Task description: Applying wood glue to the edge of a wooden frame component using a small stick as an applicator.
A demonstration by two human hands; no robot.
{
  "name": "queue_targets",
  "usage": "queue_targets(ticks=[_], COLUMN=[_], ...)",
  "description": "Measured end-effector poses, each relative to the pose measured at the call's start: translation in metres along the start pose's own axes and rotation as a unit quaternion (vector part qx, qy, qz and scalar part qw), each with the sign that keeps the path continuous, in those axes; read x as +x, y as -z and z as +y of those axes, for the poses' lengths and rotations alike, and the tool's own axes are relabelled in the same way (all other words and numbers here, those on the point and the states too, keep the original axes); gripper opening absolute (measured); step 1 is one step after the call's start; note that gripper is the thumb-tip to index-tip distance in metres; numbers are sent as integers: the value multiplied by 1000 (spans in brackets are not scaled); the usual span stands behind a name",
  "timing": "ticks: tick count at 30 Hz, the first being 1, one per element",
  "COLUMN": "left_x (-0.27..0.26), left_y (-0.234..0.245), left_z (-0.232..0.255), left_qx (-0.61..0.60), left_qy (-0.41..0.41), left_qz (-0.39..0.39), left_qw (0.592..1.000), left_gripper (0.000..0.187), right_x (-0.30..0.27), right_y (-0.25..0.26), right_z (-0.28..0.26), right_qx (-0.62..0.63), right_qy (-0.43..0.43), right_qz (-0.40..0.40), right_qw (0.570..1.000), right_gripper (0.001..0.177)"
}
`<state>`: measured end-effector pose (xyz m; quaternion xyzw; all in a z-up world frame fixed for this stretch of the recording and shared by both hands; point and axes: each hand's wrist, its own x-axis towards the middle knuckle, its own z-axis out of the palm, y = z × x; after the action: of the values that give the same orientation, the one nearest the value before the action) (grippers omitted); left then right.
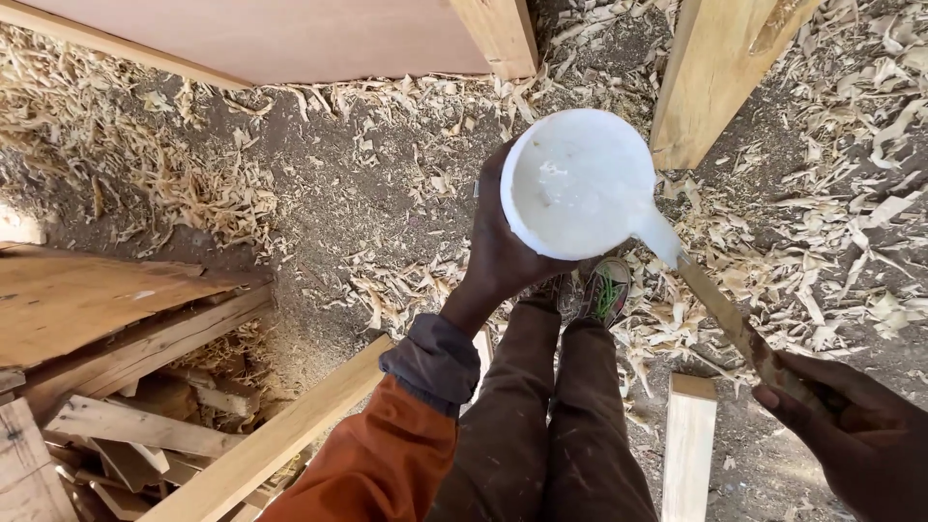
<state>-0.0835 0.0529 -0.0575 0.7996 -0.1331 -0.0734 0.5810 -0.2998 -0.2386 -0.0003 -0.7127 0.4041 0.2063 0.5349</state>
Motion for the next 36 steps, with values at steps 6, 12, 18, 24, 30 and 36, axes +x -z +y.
queue_targets(ticks=[6,12,18,24,30,36], left_x=[-3,-12,-8,-8,-10,-10], left_y=[-5,-21,-25,-28,-30,-29], left_z=[2,0,2,-1,-5,-8], left_qx=[-24,-33,-46,-33,-40,-22], left_qy=[17,12,9,13,14,9], left_qz=[-20,-39,-36,-37,-41,-39], left_qw=[999,999,998,999,998,999], left_gripper=[119,122,120,125,123,124], right_x=[-13,-3,10,12,21,27], right_y=[-11,-35,-48,-62,-66,-68], right_z=[-4,-34,-11,2,6,-2], right_qx=[27,-55,30,138,219,162], right_qy=[84,162,195,136,136,44], right_qz=[25,-20,-32,-13,-123,-156], right_qw=[996,985,980,981,958,973], right_gripper=[44,29,25,32,55,29])
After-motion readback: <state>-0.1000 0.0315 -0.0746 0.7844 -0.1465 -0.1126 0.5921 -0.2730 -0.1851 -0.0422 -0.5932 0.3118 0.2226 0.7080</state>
